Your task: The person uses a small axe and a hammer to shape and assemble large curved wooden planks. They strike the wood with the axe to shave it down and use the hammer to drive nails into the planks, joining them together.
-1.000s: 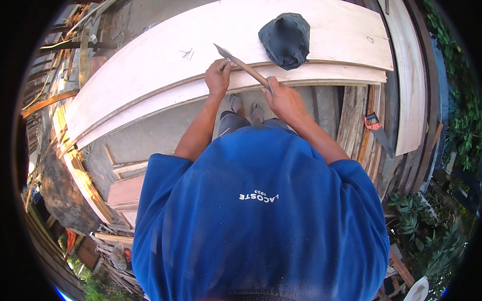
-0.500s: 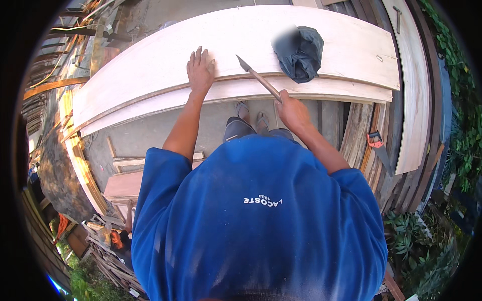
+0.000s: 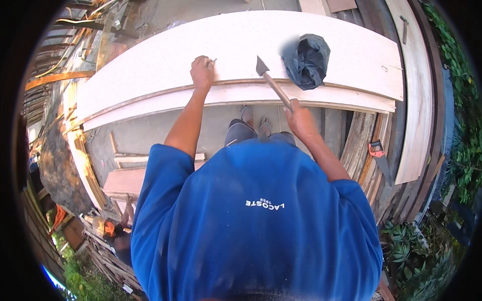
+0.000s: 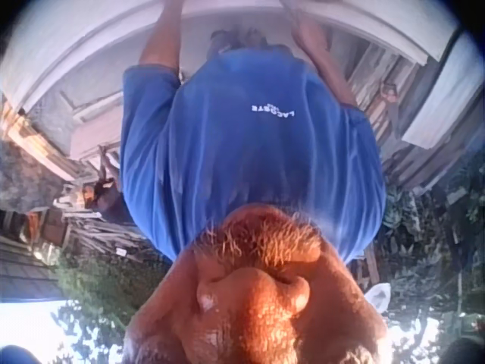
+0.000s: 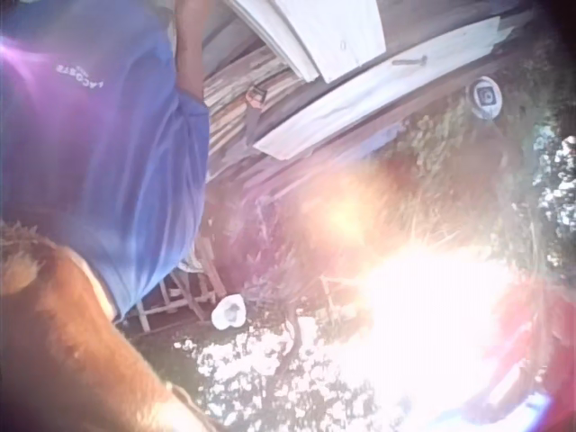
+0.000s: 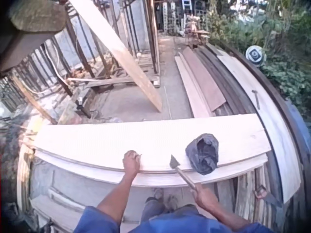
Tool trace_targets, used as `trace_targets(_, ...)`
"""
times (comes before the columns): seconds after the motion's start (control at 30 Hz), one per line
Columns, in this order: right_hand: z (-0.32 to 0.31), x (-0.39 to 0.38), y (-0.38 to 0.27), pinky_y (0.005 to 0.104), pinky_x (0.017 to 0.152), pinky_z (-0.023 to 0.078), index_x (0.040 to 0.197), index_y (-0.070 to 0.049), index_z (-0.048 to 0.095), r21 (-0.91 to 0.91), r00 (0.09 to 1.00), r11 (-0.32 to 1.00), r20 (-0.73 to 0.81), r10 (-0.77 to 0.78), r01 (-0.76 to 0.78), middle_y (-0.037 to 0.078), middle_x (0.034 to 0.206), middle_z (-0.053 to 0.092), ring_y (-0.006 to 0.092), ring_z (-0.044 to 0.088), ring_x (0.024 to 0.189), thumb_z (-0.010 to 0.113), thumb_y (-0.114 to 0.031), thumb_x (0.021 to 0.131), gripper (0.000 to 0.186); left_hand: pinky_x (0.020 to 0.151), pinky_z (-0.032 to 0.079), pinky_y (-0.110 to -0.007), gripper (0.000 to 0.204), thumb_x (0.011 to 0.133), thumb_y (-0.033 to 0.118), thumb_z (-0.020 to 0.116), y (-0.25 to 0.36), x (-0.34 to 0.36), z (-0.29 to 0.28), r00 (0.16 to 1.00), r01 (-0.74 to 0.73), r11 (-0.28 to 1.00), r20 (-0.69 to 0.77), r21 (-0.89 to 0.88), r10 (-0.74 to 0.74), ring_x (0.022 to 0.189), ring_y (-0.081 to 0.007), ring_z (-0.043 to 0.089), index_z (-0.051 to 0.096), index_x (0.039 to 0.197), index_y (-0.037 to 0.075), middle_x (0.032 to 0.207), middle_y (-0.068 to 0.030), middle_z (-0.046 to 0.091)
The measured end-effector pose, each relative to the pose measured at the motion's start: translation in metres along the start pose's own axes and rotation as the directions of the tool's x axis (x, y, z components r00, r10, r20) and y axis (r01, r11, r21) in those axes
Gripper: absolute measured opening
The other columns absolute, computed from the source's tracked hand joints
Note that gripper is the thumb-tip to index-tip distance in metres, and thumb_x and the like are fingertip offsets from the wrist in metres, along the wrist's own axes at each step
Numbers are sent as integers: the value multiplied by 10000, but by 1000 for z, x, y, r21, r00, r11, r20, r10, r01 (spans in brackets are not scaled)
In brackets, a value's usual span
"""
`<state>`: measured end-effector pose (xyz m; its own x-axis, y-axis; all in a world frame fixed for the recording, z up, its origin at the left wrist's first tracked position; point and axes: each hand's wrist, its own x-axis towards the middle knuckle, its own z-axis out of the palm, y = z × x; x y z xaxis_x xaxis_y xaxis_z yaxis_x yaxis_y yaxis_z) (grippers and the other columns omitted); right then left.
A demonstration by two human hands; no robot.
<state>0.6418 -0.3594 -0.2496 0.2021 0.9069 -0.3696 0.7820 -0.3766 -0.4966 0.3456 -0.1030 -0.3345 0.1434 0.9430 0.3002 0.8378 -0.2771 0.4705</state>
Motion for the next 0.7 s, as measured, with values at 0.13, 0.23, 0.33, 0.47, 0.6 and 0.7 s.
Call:
trace_targets(0.13,4,-4,15,654,772,489,1135,-21,532,54,999,999,-32,4,-2,355,890,688,570,661,856,612,-333,1021,342,911,533,-470,115,907,151,711,10,7,3,1000,-13,999,17,42,12,1084,-333,638,738,953,49,1136,-95,689)
trace_targets(0.23,4,-9,16,648,774,478,1136,-6,550,103,996,990,4,91,-91,371,925,679,574,653,894,618,-343,1022,363,888,546,-472,117,921,151,685,10,5,-4,997,-72,992,45,103,68,1064,-331,644,732,946,47,1111,-109,684)
trace_targets(0.33,12,-6,16,622,787,486,1150,10,574,203,997,977,-17,69,-64,377,956,673,576,645,939,618,-353,1025,386,856,563,-462,111,898,109,663,-4,2,-11,983,-161,966,125,201,138,1048,-324,655,732,953,41,1121,-118,682)
trace_targets(0.47,22,-3,24,567,814,509,1149,32,600,276,993,957,-52,106,-88,362,957,678,571,650,947,604,-350,1034,399,805,580,-435,142,848,64,643,17,15,-18,914,-274,883,388,381,116,1008,-279,690,745,945,53,1082,-138,701)
trace_targets(0.6,13,5,-13,511,752,513,1122,22,602,244,989,961,-39,142,-128,279,852,672,447,685,813,596,-330,1043,361,790,559,-429,129,852,89,667,18,34,-11,874,-304,860,479,411,80,948,-258,718,761,938,74,991,-122,727)
trace_targets(0.7,12,14,-53,467,682,496,1091,12,601,324,985,933,-28,172,-154,204,772,630,312,632,703,587,-320,1052,335,792,562,-423,127,848,82,674,8,39,-22,845,-305,891,527,337,91,967,-251,721,767,932,64,1007,-132,732)
